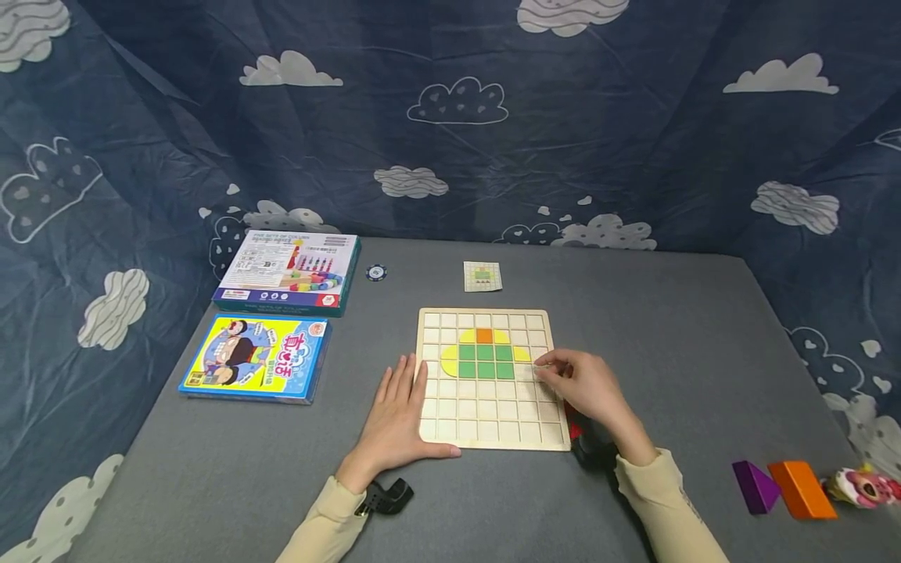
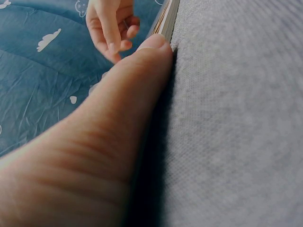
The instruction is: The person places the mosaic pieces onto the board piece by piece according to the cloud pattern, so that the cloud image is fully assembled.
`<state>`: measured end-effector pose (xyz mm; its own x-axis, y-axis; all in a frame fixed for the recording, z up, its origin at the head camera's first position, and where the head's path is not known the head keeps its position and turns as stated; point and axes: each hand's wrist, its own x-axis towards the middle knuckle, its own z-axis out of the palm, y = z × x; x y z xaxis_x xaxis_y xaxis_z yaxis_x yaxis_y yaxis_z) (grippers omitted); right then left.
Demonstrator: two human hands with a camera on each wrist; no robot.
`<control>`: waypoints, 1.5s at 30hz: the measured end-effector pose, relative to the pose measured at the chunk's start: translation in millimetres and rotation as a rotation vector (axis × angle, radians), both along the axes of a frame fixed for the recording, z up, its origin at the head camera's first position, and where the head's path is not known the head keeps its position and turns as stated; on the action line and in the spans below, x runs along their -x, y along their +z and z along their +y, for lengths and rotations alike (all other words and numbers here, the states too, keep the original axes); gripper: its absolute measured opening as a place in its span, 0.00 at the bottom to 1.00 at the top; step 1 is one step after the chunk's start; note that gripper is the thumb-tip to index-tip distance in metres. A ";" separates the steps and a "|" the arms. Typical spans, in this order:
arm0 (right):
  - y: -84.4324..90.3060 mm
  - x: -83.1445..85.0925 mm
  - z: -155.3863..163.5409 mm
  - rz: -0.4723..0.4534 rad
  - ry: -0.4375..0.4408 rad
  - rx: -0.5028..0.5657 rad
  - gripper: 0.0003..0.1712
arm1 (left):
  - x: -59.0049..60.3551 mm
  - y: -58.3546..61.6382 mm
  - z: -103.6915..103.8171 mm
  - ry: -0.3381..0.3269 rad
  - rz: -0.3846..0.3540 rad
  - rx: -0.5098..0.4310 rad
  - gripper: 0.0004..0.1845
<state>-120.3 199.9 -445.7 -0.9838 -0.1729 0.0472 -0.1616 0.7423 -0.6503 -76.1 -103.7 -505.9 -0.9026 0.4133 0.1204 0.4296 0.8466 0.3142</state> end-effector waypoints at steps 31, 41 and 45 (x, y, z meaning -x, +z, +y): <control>-7.8 -24.8 60.6 -0.147 -0.134 -0.174 0.20 | 0.8 2.1 0.6 0.002 0.002 -0.013 0.72; -9.5 -26.2 61.8 -0.132 -0.124 -0.139 0.18 | 0.7 1.5 1.0 0.001 -0.001 -0.011 0.72; -11.4 -27.7 63.4 -0.108 -0.112 -0.109 0.17 | 0.1 1.6 1.0 0.005 -0.015 -0.007 0.72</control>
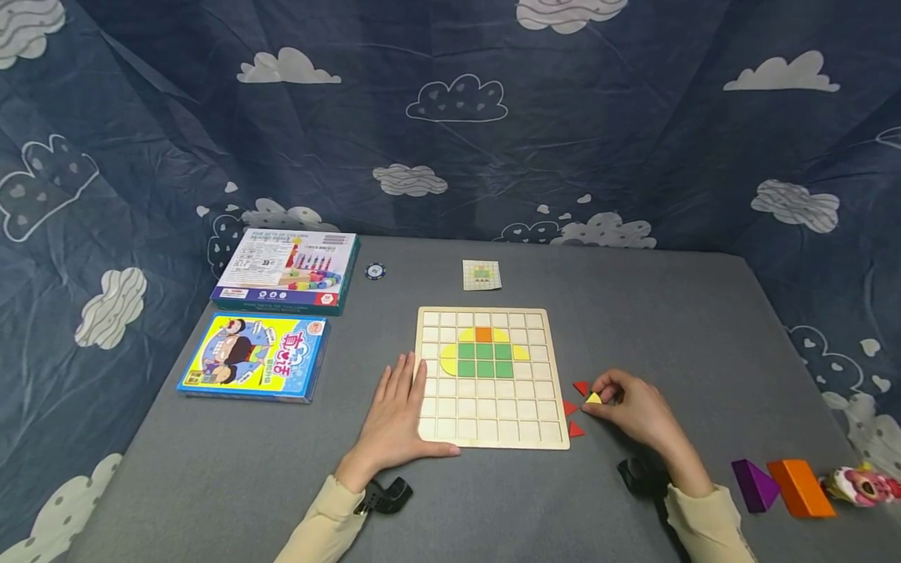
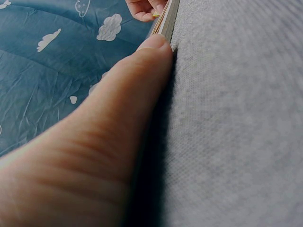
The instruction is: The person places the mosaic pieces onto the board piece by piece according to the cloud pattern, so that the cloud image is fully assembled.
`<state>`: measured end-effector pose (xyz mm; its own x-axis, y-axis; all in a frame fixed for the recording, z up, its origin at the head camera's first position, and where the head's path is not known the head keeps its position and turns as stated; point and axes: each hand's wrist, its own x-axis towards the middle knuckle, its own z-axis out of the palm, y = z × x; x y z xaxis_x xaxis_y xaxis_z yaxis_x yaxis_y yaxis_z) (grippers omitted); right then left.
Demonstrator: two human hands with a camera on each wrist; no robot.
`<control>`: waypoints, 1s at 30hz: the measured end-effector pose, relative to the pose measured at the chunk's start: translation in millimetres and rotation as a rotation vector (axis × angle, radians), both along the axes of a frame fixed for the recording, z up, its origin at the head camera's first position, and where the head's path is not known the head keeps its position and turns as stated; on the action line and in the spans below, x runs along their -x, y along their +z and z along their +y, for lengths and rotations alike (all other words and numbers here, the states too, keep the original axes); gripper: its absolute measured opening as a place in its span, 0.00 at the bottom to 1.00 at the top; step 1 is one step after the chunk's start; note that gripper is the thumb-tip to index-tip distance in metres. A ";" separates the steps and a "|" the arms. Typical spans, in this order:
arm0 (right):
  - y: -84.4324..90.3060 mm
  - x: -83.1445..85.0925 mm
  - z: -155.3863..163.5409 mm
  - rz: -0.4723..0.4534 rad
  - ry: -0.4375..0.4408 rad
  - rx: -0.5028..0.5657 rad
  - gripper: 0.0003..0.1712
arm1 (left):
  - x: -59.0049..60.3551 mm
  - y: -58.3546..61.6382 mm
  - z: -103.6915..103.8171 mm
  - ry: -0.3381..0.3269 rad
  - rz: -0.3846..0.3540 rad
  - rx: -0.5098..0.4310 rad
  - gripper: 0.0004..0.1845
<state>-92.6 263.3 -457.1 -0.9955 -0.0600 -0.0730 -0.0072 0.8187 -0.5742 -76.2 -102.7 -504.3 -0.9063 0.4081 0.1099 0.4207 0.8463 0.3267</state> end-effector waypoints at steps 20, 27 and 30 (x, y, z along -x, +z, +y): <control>6.9 6.1 -13.4 0.024 -0.062 0.136 0.12 | -0.9 0.3 -0.2 0.000 -0.005 -0.001 0.72; 9.8 20.3 -31.2 0.006 -0.074 0.206 0.14 | -0.5 -0.9 -0.6 -0.001 0.012 0.008 0.72; 6.7 27.0 -38.1 0.027 -0.070 0.242 0.14 | -0.2 -1.3 -0.5 -0.004 0.017 0.005 0.72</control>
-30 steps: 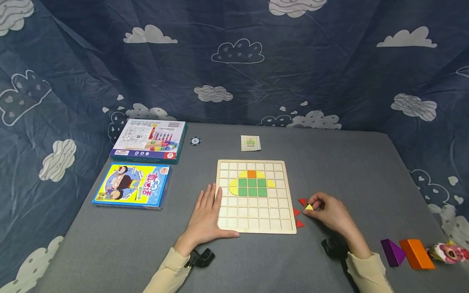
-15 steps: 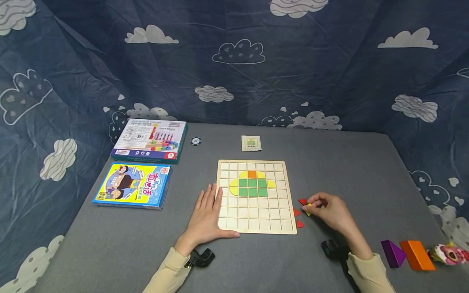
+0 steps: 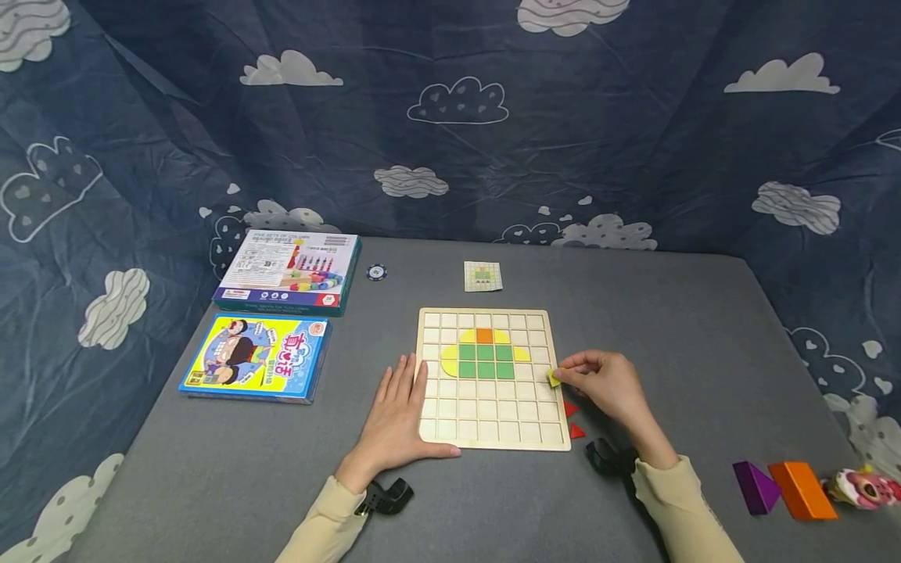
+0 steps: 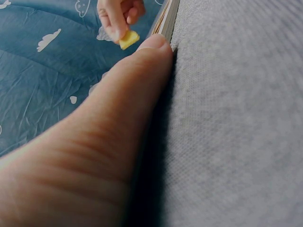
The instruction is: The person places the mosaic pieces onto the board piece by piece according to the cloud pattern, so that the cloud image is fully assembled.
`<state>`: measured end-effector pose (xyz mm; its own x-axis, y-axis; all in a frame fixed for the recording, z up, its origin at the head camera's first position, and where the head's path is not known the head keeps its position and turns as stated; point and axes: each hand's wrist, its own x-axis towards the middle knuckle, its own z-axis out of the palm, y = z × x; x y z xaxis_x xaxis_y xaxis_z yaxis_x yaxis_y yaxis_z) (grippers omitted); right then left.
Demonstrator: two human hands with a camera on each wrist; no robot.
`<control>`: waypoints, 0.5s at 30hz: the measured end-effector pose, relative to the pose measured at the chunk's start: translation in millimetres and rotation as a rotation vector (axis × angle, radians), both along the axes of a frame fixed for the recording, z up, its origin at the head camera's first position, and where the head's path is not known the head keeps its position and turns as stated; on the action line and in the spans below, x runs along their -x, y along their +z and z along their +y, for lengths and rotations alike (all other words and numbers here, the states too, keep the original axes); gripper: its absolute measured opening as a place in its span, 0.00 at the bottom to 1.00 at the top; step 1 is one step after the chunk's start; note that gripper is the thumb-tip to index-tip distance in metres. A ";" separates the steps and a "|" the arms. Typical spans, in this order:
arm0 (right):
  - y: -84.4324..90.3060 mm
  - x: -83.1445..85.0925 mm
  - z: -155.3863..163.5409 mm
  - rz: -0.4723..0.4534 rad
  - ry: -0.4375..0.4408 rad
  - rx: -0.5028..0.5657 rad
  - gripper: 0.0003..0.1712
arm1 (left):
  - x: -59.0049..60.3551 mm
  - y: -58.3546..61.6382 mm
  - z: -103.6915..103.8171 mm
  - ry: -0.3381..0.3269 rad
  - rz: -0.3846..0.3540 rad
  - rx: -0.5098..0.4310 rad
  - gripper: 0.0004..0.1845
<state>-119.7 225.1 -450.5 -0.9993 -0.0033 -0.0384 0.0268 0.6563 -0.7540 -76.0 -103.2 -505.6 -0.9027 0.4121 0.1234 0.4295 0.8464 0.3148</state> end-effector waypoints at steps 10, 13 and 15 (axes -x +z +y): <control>-6.1 16.9 -21.5 -0.046 0.014 0.091 0.09 | 0.0 0.4 0.6 0.005 -0.009 0.001 0.72; -5.7 20.3 -25.5 -0.080 0.021 0.101 0.09 | -0.1 0.9 0.7 0.006 -0.010 0.001 0.72; -5.9 21.5 -28.0 -0.099 0.025 0.101 0.09 | -0.1 1.0 0.7 0.007 -0.008 0.001 0.72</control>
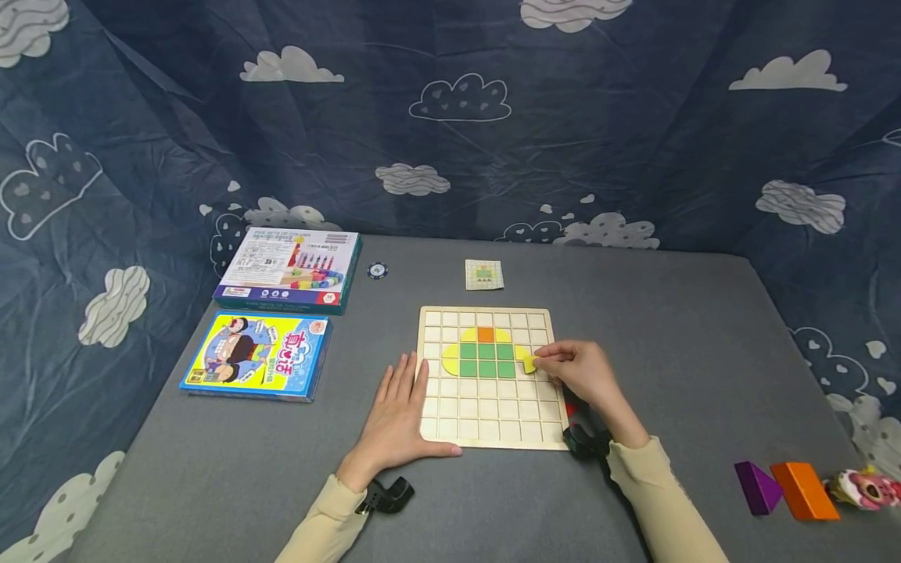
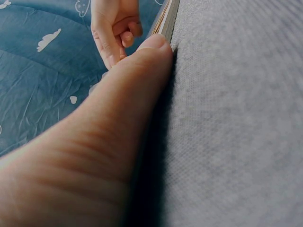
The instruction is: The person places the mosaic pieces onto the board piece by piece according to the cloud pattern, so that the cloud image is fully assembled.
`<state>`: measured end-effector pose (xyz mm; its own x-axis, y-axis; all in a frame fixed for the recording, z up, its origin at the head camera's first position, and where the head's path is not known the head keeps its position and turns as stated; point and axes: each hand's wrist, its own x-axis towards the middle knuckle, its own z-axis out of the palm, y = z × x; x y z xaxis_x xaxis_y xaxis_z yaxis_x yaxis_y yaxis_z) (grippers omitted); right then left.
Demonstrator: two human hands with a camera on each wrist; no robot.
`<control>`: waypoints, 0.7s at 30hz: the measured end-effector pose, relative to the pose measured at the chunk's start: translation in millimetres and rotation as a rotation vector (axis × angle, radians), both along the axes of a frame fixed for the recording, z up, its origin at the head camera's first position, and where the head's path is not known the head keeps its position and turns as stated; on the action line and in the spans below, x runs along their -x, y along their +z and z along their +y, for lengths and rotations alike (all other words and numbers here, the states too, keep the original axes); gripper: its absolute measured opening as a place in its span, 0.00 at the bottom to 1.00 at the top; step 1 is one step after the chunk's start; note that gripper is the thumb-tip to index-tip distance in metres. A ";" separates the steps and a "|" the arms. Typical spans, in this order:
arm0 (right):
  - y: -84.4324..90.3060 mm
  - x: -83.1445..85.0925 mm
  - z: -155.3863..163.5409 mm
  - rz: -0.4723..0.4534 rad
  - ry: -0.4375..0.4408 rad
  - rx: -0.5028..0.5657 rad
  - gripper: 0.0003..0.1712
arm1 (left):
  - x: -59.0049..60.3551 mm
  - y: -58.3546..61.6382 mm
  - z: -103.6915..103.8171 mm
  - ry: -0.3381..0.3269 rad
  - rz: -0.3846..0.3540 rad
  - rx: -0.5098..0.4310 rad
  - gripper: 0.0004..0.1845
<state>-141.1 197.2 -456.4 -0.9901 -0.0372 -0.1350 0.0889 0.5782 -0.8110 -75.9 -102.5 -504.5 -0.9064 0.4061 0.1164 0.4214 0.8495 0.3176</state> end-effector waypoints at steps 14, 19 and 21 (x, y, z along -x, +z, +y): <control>-3.5 0.0 -9.0 -0.025 0.026 -0.031 0.08 | 0.7 0.1 -0.1 -0.002 0.008 -0.001 0.72; -5.0 0.2 -9.6 0.022 0.049 -0.103 0.07 | 0.6 0.2 -0.1 -0.004 0.011 -0.003 0.72; -5.1 0.2 -10.2 0.040 0.059 -0.123 0.07 | 0.7 0.1 -0.2 -0.005 0.014 -0.003 0.72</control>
